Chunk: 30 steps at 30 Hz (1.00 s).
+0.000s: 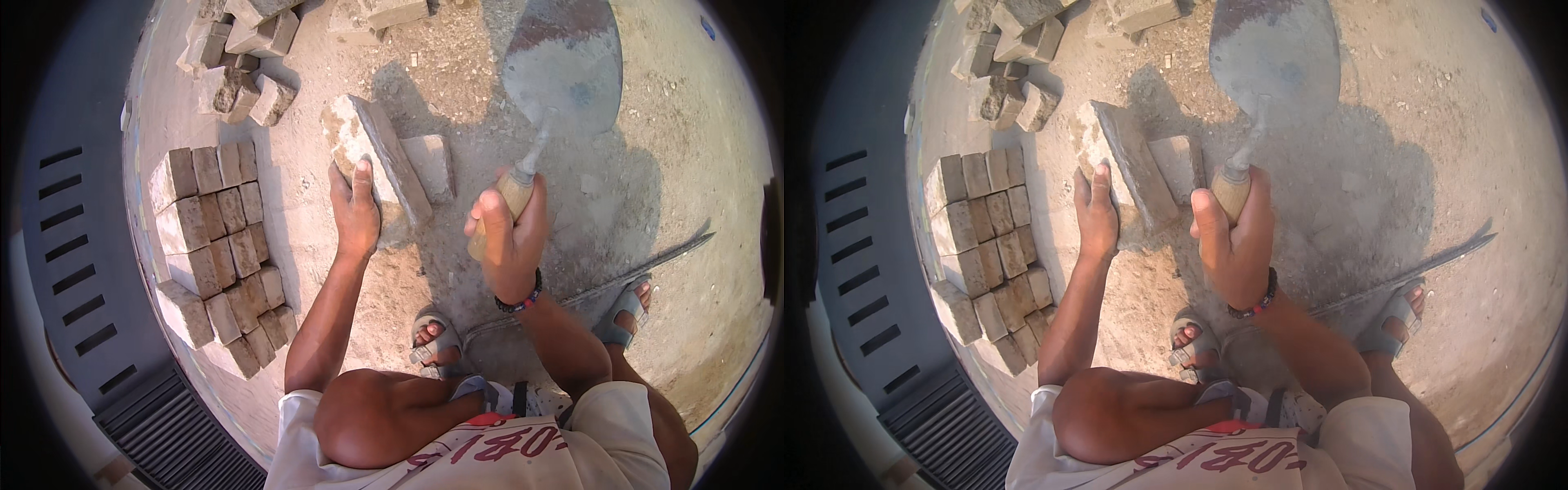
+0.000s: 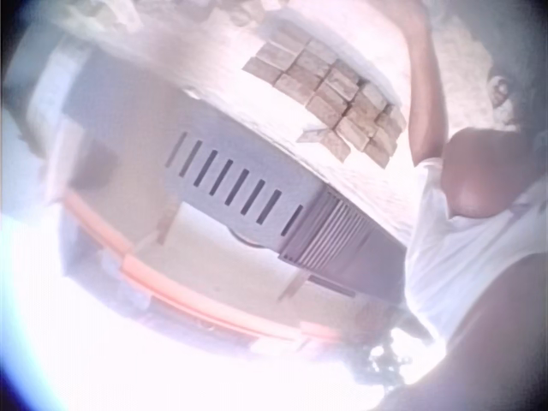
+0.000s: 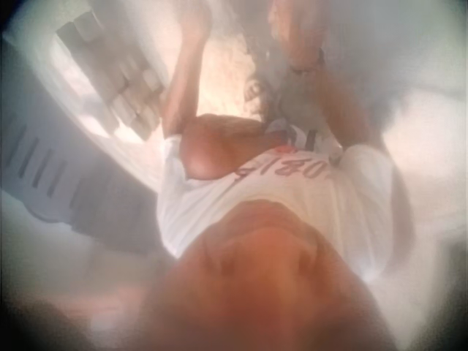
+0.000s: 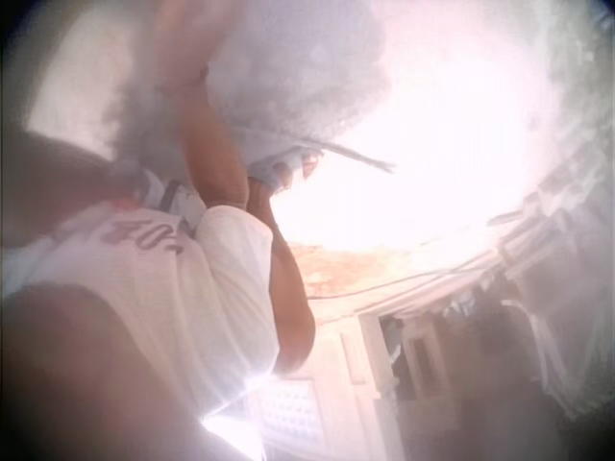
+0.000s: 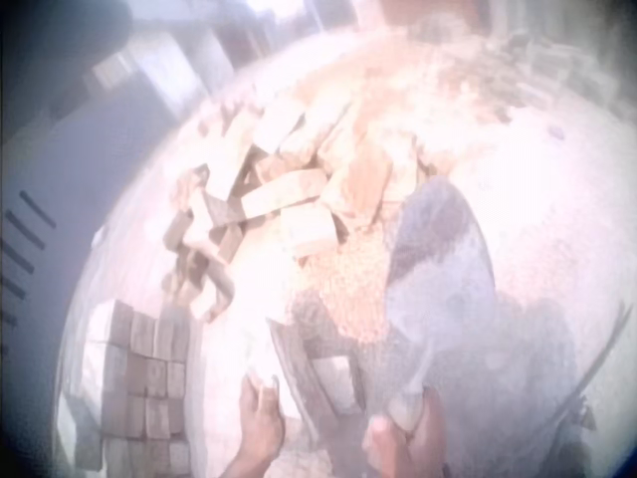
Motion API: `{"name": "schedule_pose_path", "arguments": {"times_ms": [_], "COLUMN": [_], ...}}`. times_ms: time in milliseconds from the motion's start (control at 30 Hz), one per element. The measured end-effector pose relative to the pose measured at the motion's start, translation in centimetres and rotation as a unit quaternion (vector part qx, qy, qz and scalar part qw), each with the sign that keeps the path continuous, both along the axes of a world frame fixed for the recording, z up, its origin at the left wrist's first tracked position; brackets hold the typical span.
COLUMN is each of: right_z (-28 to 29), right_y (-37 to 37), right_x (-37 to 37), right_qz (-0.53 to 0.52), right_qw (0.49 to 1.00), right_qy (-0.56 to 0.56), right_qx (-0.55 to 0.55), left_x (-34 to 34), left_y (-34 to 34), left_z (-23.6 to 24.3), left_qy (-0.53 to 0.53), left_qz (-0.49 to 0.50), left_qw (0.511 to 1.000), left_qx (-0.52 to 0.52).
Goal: The person repeatedly picks up rectangular stone blocks and uses a chisel to chip away edges and surfaces. After chiseling each block, the person places it on a growing stack to the left. The process continues with multiple blocks in a repetitive sequence.
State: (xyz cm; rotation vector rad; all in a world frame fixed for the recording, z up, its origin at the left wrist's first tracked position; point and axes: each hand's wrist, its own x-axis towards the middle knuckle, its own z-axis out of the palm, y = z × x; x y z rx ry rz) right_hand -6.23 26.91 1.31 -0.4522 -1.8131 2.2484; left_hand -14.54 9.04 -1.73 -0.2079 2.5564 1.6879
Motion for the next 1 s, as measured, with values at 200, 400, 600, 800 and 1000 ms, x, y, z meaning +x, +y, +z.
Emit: {"name": "schedule_pose_path", "arguments": {"times_ms": [200,400,600,800,1000], "right_z": [0.4,-5.3,-1.1,-1.0,-4.9], "right_y": [2.5,-0.2,-0.4,1.7,0.0], "right_x": [-1.5,1.2,2.1,0.4,2.7], "right_qz": [0.202,0.199,0.01,0.208,0.296], "right_qw": [0.964,0.947,1.0,0.964,0.9], "right_qy": [-0.1,-0.088,-0.013,-0.126,-0.13], "right_qx": [0.143,0.236,-0.01,0.107,0.291], "left_x": [-0.1,0.0,-0.1,0.2,0.0], "left_y": [0.3,0.2,0.5,0.0,0.3], "left_z": [0.5,-0.1,0.2,0.4,0.1], "left_qy": [0.002,0.015,0.009,-0.02,-0.01], "left_qz": [-0.001,-0.009,-0.004,0.005,-0.003], "left_qw": [1.0,1.0,1.0,1.0,1.0], "left_qx": [-0.005,0.011,0.003,0.013,0.028]}}
